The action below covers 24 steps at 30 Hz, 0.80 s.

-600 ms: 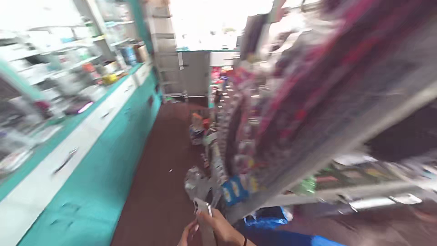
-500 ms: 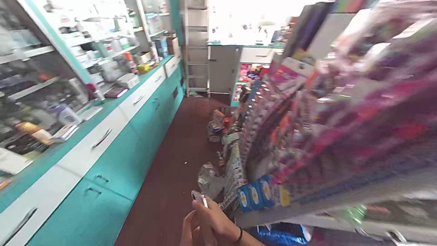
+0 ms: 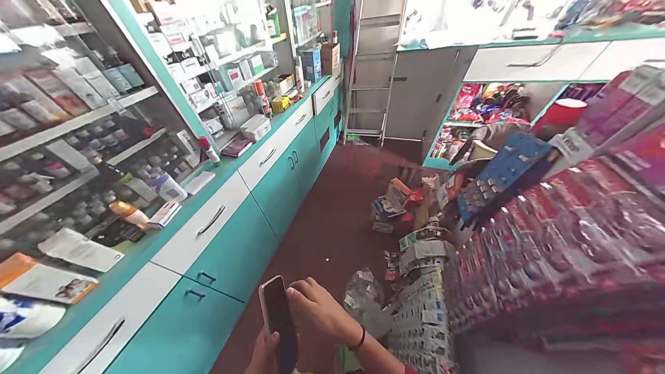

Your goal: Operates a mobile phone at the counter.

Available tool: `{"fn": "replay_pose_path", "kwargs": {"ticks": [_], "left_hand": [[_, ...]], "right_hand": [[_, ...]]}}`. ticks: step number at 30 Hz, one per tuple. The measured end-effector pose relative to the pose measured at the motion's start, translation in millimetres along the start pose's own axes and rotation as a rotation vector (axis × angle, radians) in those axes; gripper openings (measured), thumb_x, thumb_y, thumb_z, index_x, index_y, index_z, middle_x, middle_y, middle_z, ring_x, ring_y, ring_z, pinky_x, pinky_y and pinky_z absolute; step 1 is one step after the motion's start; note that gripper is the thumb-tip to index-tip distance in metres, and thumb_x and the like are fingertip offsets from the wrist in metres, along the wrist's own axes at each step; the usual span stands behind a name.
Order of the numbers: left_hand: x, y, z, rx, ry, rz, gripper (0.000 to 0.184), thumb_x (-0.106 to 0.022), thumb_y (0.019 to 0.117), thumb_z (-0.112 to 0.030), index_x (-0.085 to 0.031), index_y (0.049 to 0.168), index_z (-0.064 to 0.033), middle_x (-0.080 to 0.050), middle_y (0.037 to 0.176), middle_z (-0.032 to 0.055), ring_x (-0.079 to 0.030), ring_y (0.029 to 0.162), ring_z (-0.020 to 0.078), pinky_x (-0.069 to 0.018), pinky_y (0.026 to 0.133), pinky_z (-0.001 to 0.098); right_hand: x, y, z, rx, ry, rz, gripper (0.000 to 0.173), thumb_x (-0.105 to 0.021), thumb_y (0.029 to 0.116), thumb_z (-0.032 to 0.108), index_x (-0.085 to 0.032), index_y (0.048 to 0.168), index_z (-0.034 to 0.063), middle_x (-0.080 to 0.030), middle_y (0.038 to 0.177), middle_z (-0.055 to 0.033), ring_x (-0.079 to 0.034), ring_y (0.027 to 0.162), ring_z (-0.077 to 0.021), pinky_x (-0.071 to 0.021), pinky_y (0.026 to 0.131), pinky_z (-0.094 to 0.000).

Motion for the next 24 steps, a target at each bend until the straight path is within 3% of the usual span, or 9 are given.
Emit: {"fn": "replay_pose_path", "kwargs": {"ticks": [3, 7, 9, 11, 15, 16, 21, 24], "left_hand": [[-19, 46, -8, 0.011, -0.128, 0.091, 0.045, -0.078, 0.0782, -0.056, -0.074, 0.112, -0.0261, -0.078, 0.106, 0.0004, -0.074, 0.098, 0.0131, -0.0616, 0.087, 0.0345], [-57, 125, -20, 0.033, -0.175, 0.220, 0.052, -0.063, 0.0890, -0.062, -0.071, 0.125, -0.0248, -0.075, 0.118, 0.0008, -0.071, 0.111, 0.0136, -0.0579, 0.098, 0.0377], [-64, 175, -15, 0.113, -0.192, 0.177, 0.059, -0.069, 0.0838, -0.064, -0.069, 0.124, -0.0203, -0.075, 0.116, 0.0061, -0.072, 0.108, 0.0194, -0.0595, 0.095, 0.0424], [-84, 229, -15, 0.201, -0.287, 0.289, 0.063, -0.069, 0.0831, -0.064, -0.070, 0.127, -0.0184, -0.073, 0.123, 0.0093, -0.070, 0.113, 0.0240, -0.0576, 0.098, 0.0449], [-117, 346, -47, 0.224, -0.212, 0.399, 0.078, -0.061, 0.0744, -0.080, -0.072, 0.124, -0.0209, -0.075, 0.119, 0.0057, -0.072, 0.109, 0.0206, -0.0592, 0.094, 0.0427], [-126, 376, -58, 0.217, -0.193, 0.388, 0.082, -0.061, 0.0735, -0.082, -0.070, 0.126, -0.0194, -0.075, 0.117, 0.0063, -0.072, 0.108, 0.0207, -0.0596, 0.093, 0.0428], [-179, 503, -95, 0.149, -0.038, 0.367, 0.104, -0.050, 0.0823, -0.083, -0.034, 0.152, -0.0077, -0.069, 0.127, 0.0024, -0.068, 0.116, 0.0142, -0.0575, 0.099, 0.0370], [-216, 562, -92, 0.192, -0.050, 0.443, 0.096, -0.050, 0.0854, -0.079, -0.037, 0.151, -0.0104, -0.070, 0.127, -0.0003, -0.068, 0.115, 0.0129, -0.0578, 0.098, 0.0355]], "right_hand": [[38, 31, -5, 0.004, 0.049, -0.012, 0.055, -0.039, 0.1078, 0.046, -0.061, 0.136, 0.0041, -0.057, 0.135, -0.0217, -0.058, 0.120, -0.0321, -0.0474, 0.100, -0.0516], [96, 73, -27, 0.055, 0.120, -0.114, 0.050, -0.045, 0.1062, 0.039, -0.060, 0.137, 0.0032, -0.061, 0.130, -0.0192, -0.065, 0.110, -0.0250, -0.0542, 0.094, -0.0436], [136, 96, -27, 0.187, 0.052, -0.259, 0.053, -0.049, 0.1038, 0.040, -0.057, 0.142, 0.0050, -0.059, 0.136, -0.0184, -0.063, 0.115, -0.0239, -0.0544, 0.096, -0.0423], [181, 119, -13, 0.354, -0.102, -0.411, 0.057, -0.046, 0.1035, 0.047, -0.059, 0.143, 0.0081, -0.057, 0.141, -0.0182, -0.058, 0.124, -0.0264, -0.0495, 0.100, -0.0430], [250, 174, 18, 0.579, -0.422, -0.614, 0.051, -0.040, 0.1058, 0.052, -0.065, 0.137, 0.0206, -0.056, 0.146, -0.0141, -0.048, 0.137, -0.0306, -0.0435, 0.107, -0.0463], [265, 189, 25, 0.605, -0.498, -0.642, 0.048, -0.041, 0.1058, 0.051, -0.066, 0.135, 0.0236, -0.056, 0.147, -0.0127, -0.047, 0.139, -0.0310, -0.0419, 0.109, -0.0466], [320, 255, 54, 0.683, -0.805, -0.669, 0.038, -0.042, 0.1047, 0.052, -0.067, 0.128, 0.0341, -0.053, 0.149, -0.0041, -0.043, 0.141, -0.0242, -0.0321, 0.116, -0.0407], [367, 292, 49, 0.586, -0.959, -0.765, 0.039, -0.041, 0.1030, 0.058, -0.068, 0.124, 0.0386, -0.054, 0.149, 0.0001, -0.044, 0.141, -0.0225, -0.0274, 0.116, -0.0442]]}}
Point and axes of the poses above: each hand's wrist, its own y-axis towards the middle knuckle, its own x-axis out of the back of the hand, z = x × y, the point moved 10 cm from there along y, towards the middle knuckle
